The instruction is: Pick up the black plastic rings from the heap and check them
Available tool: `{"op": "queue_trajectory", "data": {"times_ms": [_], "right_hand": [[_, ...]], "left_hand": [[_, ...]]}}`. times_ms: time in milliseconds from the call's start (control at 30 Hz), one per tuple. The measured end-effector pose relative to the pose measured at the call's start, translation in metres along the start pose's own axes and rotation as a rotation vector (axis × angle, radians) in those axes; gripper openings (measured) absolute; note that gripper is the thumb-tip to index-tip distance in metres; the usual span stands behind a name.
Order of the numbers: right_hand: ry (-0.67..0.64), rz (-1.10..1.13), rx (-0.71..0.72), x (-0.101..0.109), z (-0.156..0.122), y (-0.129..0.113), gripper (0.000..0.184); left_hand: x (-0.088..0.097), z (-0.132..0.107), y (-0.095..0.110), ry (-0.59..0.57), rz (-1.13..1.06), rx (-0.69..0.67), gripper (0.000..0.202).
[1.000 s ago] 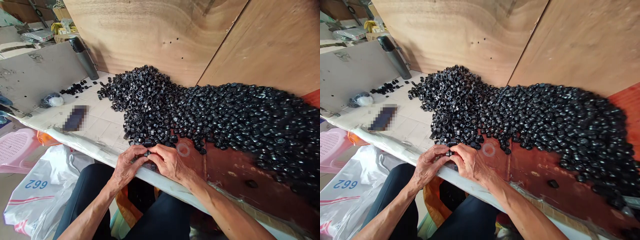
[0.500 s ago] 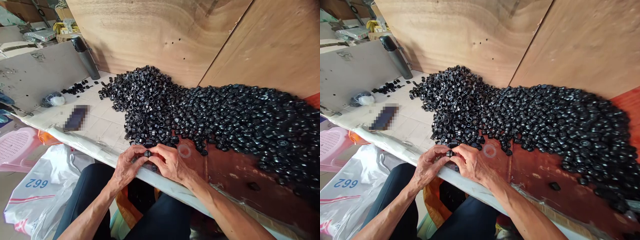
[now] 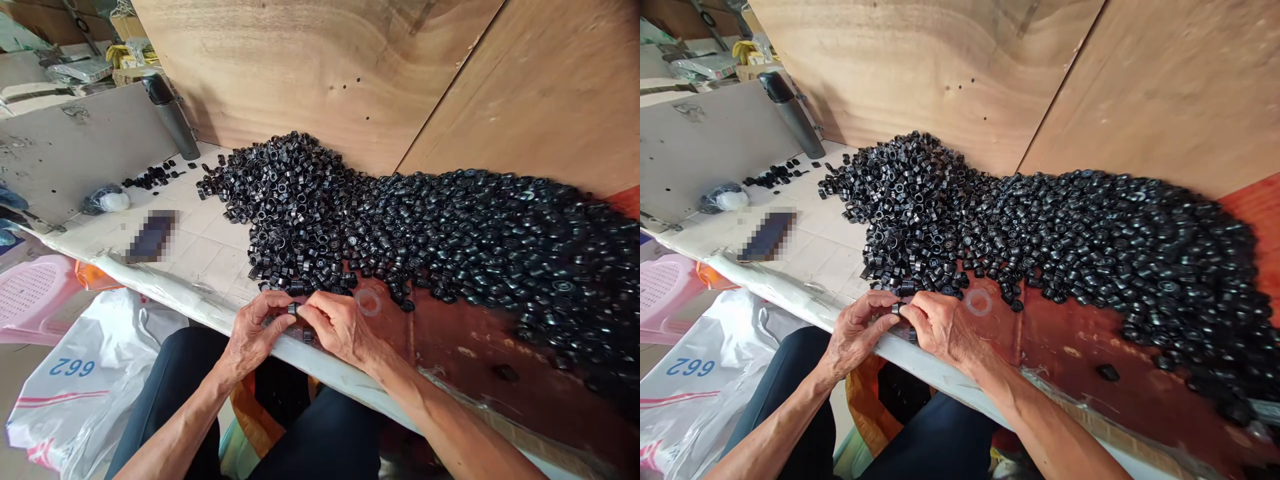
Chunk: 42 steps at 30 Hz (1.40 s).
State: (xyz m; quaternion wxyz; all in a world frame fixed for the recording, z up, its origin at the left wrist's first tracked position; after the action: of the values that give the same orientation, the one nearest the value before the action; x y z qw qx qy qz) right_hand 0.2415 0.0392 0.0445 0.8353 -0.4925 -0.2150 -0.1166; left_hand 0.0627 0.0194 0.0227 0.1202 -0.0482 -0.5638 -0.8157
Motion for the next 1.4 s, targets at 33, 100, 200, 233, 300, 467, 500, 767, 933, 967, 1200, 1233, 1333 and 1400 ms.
{"op": "queue_trajectory", "data": {"times_ms": [33,100,200,233,300,467,500,767,933,967,1200,1233,1333,1400], "right_hand": [[0.009,-0.001,0.003,0.000,0.000,0.000,0.018],[0.011,0.019,0.050,0.000,0.000,-0.003,0.008],[0.001,0.034,0.103,-0.001,-0.001,-0.004,0.012],[0.008,0.022,0.077,-0.001,-0.001,-0.002,0.018],[0.007,0.007,-0.005,-0.001,-0.001,0.004,0.017],[-0.019,0.040,0.027,-0.004,-0.002,0.000,0.009],[-0.007,0.029,0.012,-0.005,-0.001,-0.001,0.009],[-0.040,0.036,-0.312,-0.006,0.000,0.004,0.011],[0.007,0.055,-0.091,-0.003,0.000,-0.005,0.009],[-0.002,0.079,-0.137,-0.004,0.000,-0.003,0.010],[-0.114,0.252,-0.564,-0.011,-0.001,0.013,0.009],[-0.104,0.200,-0.517,-0.008,0.001,0.012,0.013],[-0.124,0.008,-0.307,0.001,0.006,0.011,0.026],[-0.202,-0.063,-0.203,0.002,0.004,0.012,0.030]], "left_hand": [[0.000,0.000,0.000,-0.006,-0.004,0.009,0.014],[0.000,0.000,-0.002,-0.009,-0.019,0.024,0.014],[0.001,-0.001,-0.005,-0.016,-0.042,0.043,0.015],[0.001,-0.002,-0.007,-0.022,-0.046,0.052,0.015],[0.000,-0.003,-0.011,-0.033,-0.058,0.083,0.016],[-0.001,-0.003,-0.016,-0.038,-0.125,0.138,0.018],[-0.001,-0.003,-0.015,-0.034,-0.106,0.122,0.018],[-0.004,0.000,0.003,0.007,0.092,-0.100,0.012],[-0.005,-0.001,-0.011,-0.031,-0.076,0.123,0.015],[-0.005,-0.001,-0.011,-0.032,-0.082,0.107,0.015],[-0.005,-0.002,0.007,-0.039,0.111,-0.168,0.018],[-0.007,-0.002,0.008,-0.066,0.125,-0.160,0.019],[-0.012,0.001,0.010,-0.180,0.155,-0.093,0.022],[-0.017,0.000,0.011,-0.274,0.175,-0.091,0.023]]}}
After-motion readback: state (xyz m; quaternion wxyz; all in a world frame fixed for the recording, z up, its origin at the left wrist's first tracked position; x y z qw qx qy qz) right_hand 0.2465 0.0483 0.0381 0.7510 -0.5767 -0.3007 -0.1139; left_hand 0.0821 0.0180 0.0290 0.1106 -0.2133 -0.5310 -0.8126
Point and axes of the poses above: each hand's wrist, its own z-axis towards the middle knuckle, its own x-axis out of the back of the hand, y = z × x, the point moved 6 cm from there along z, towards the middle knuckle, and after that the axes turned 12 degrees about y, right-handed, at the moved point
